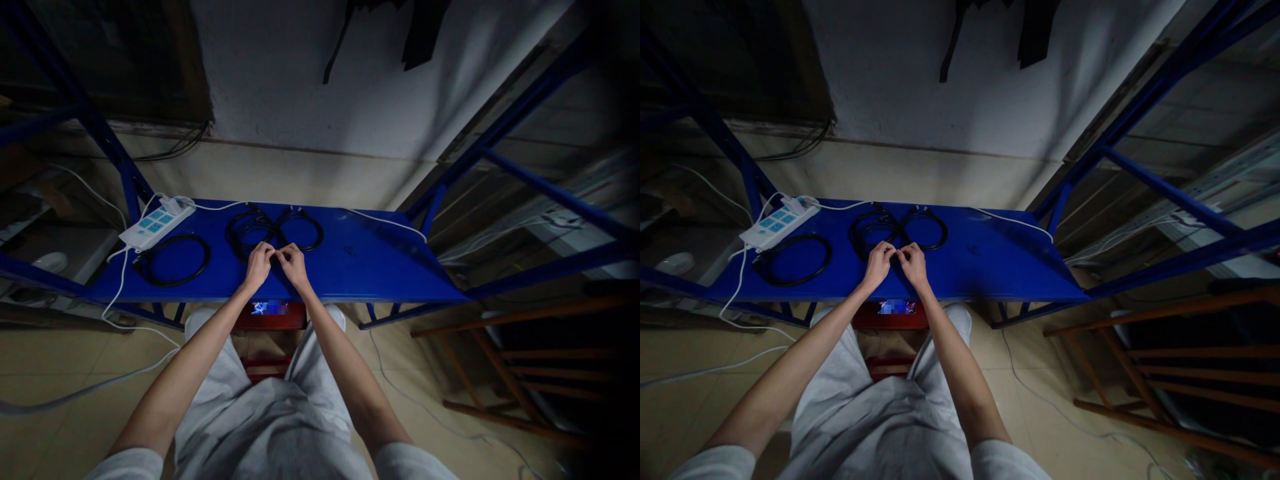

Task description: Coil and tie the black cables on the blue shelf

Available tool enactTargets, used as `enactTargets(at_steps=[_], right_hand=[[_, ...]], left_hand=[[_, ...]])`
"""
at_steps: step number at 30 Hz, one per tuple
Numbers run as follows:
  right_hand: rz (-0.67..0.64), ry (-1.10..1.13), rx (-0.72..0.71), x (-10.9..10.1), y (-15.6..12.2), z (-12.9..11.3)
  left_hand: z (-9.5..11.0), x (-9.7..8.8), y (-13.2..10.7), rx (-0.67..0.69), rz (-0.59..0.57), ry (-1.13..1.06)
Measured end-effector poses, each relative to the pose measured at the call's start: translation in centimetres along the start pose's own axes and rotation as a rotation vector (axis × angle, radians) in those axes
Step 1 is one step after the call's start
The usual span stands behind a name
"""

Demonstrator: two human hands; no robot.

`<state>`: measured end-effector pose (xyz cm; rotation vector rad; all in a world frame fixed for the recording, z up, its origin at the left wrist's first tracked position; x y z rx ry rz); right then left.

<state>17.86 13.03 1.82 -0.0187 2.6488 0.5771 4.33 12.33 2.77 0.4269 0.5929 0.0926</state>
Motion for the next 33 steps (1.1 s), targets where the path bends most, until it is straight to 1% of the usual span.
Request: enactTargets(at_steps=[8, 15, 18, 25, 30, 33], right_hand=[[-0.014, -0.043, 0.042, 0.1, 0.0, 0.3], [-0.003, -0.029, 0.060, 0.3, 0.2, 0.8], [0.008, -0.026, 0.058, 0.3, 0.4, 1.1], [0.031, -0.010, 0.069, 0.0, 0.4, 0.9], [0.068, 0.103, 0.098, -0.2, 0.4, 1.2], [0.045, 0.070, 0.091, -0.1, 0.4, 1.2]], left_hand=[[-0.2, 0.1, -0.1, -0.005, -0.014, 0.008], [-0.6, -0.1, -0.2, -0.017, 0.020, 0.119], [-0.8, -0.1, -0.2, -0.025, 0.022, 0.131], [-0.3, -0.1, 0.0, 0.001, 0.013, 0.085], [0.2, -0.2, -0.1, 0.011, 0.008, 0.042], [0.4, -0.1, -0.1, 0.020, -0.001, 0.023]])
Point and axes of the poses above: each hand's wrist, its own y-axis towards the middle knuckle, its own x-axis out of the palm, z = x × y, the point moved 10 cm from there along y, towards the middle knuckle, and after that the axes turned 1 degree about -z, right-handed, at the moved point
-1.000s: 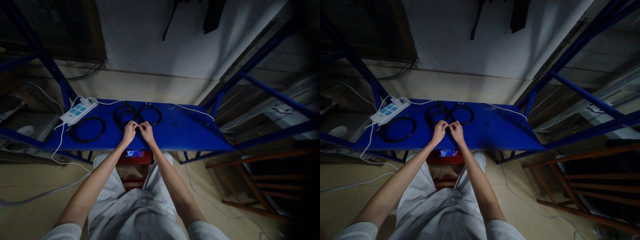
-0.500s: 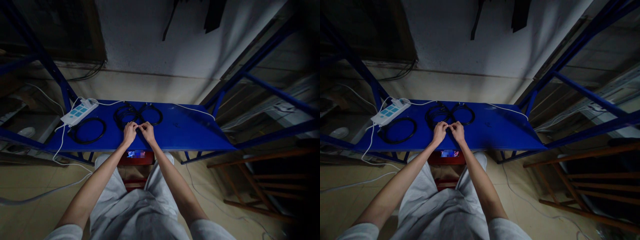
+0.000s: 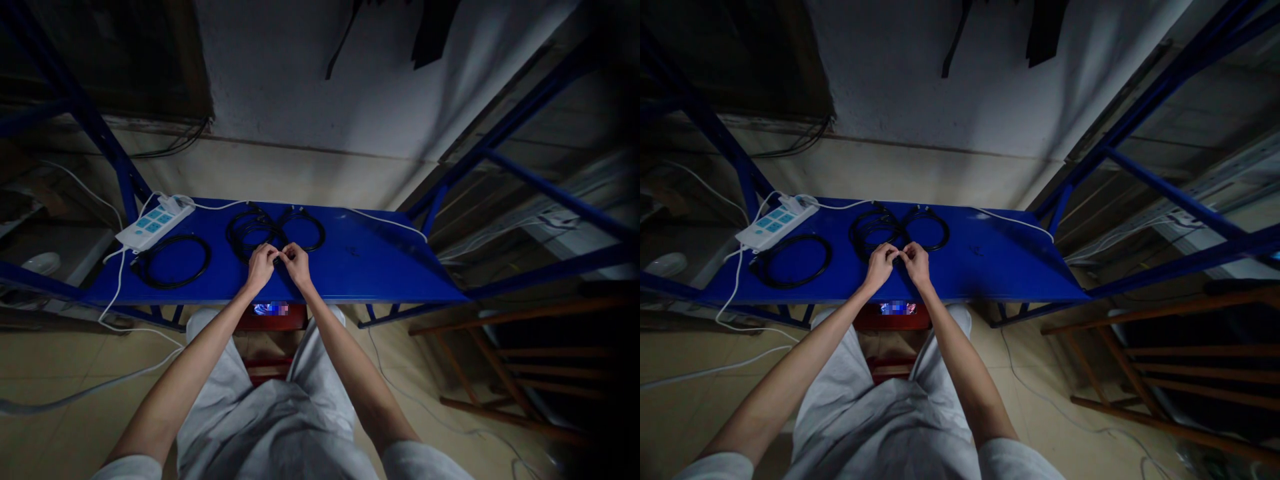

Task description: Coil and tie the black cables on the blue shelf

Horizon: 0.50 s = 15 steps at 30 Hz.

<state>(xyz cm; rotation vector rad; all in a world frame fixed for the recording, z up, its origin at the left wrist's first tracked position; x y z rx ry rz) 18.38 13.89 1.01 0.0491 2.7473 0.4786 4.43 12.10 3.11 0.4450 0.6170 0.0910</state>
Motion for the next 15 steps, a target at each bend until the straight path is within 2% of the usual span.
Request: enactTargets(at_steps=[4, 15], right_hand=[[-0.012, -0.064, -0.016, 0.0, 0.1, -0.2], [-0.050, -0.063, -0.024, 0.3, 0.1, -0.3]], left_hand=[[-0.3, 0.0, 0.0, -0.009, 0.008, -0.024], [-1.1, -0.2, 0.3, -0.035, 0.028, -0.055]])
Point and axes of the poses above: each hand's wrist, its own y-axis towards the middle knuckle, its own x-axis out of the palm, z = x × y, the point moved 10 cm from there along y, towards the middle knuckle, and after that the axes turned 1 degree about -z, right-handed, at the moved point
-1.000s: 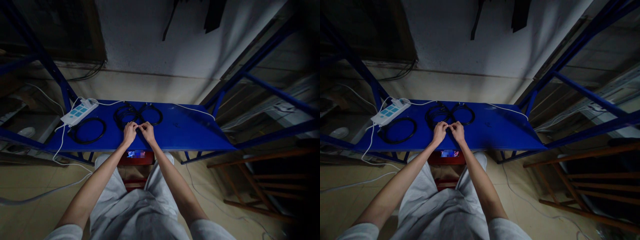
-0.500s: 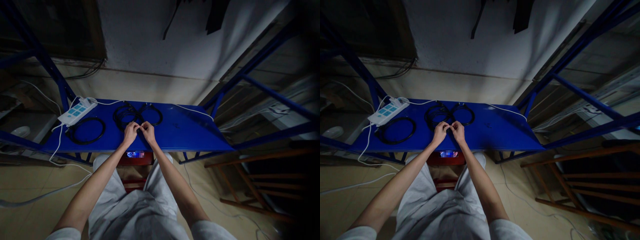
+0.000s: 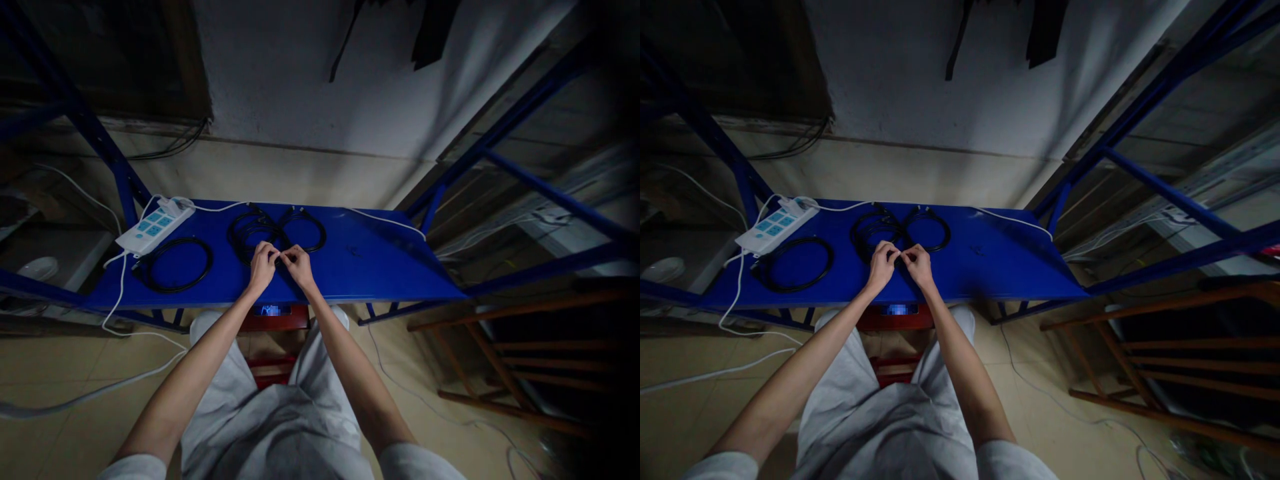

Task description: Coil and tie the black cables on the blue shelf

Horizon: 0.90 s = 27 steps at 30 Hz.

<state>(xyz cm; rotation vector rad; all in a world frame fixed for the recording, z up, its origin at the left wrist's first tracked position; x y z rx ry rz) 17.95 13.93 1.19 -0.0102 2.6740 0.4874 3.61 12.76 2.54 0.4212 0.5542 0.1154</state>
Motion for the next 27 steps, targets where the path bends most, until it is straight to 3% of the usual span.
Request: enactTargets(at_steps=[11, 19, 27], right_hand=[[-0.050, 0.001, -0.028, 0.3, -0.6, -0.6], [-0.033, -0.035, 0.037, 0.4, -0.6, 0.0], [0.020, -0.043, -0.046, -0.1, -0.9, -0.7]], left_hand=[[-0.4, 0.2, -0.1, -0.044, -0.001, 0.023], [-1.2, 0.7, -0.1, -0.093, -0.020, -0.032], [0.5, 0.7, -0.8, -0.084, -0.082, -0.012]])
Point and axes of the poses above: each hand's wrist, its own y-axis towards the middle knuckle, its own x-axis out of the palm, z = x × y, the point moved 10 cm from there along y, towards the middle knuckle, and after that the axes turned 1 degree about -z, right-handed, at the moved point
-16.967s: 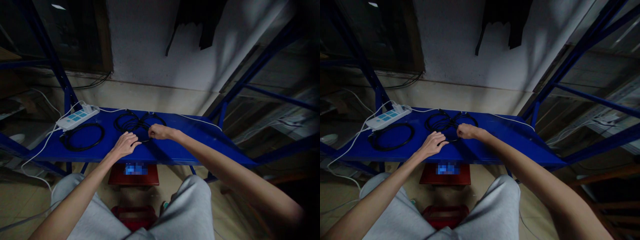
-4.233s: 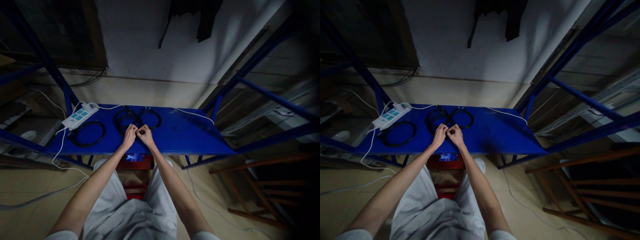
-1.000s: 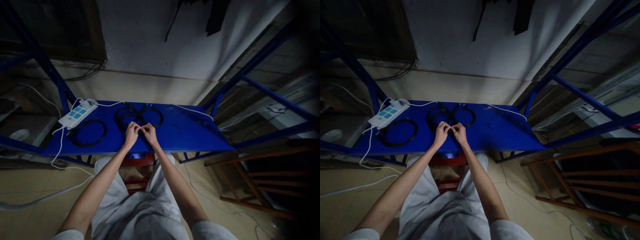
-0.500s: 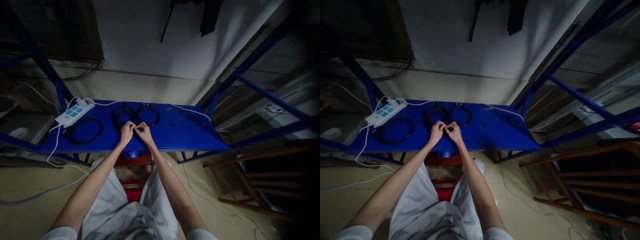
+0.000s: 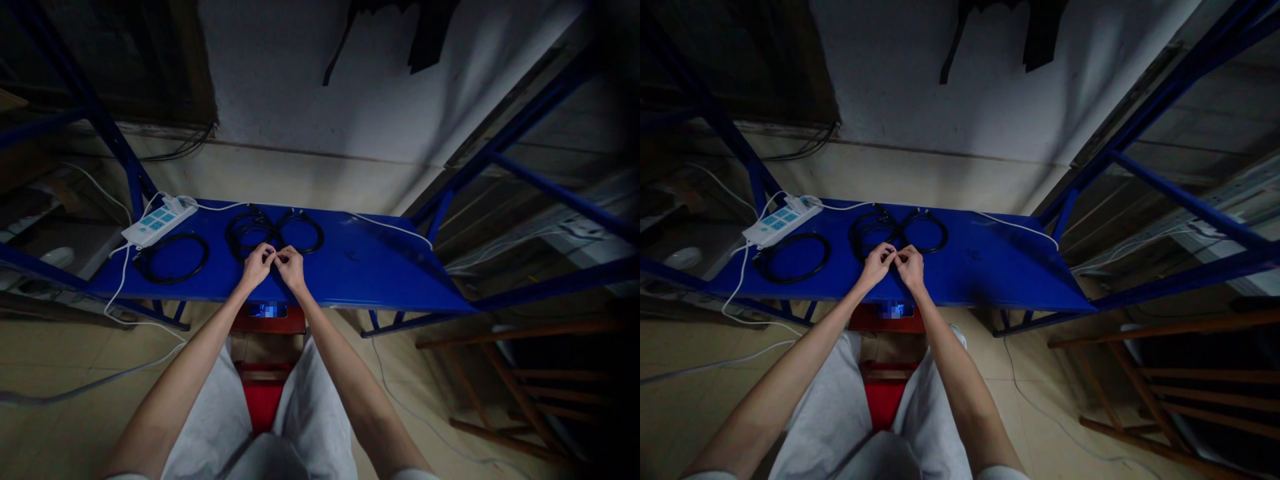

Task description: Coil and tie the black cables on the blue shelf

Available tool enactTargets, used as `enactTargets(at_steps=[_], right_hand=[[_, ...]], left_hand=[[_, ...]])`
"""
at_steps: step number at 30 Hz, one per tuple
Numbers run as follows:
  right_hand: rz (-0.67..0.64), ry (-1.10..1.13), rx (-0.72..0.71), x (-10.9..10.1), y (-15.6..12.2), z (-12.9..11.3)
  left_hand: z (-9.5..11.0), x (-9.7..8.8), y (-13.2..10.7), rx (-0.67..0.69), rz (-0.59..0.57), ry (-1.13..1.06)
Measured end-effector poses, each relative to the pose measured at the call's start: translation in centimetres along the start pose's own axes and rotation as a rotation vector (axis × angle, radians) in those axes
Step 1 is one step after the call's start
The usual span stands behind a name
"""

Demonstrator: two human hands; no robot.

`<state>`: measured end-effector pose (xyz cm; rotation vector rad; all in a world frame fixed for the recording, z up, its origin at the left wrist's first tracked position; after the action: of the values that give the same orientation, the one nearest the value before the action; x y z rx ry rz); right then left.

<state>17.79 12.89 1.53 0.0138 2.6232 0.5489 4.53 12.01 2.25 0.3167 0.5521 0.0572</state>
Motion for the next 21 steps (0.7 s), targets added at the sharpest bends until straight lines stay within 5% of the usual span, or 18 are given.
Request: enactTargets(at_steps=[21], right_hand=[[0.107, 0.147, -0.036, -1.8, -0.3, -1.2]], left_hand=[[0.1, 0.7, 0.0, 0.054, -0.025, 0.118]])
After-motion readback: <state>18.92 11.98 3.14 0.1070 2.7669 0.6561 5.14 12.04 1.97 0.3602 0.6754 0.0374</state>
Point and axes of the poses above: each hand's wrist, its own y-axis towards the middle knuckle, its own x-axis out of the palm, z = x × y, the point moved 10 cm from there along y, towards the middle knuckle, and after that the axes turned 1 degree about -z, right-handed, at the moved point
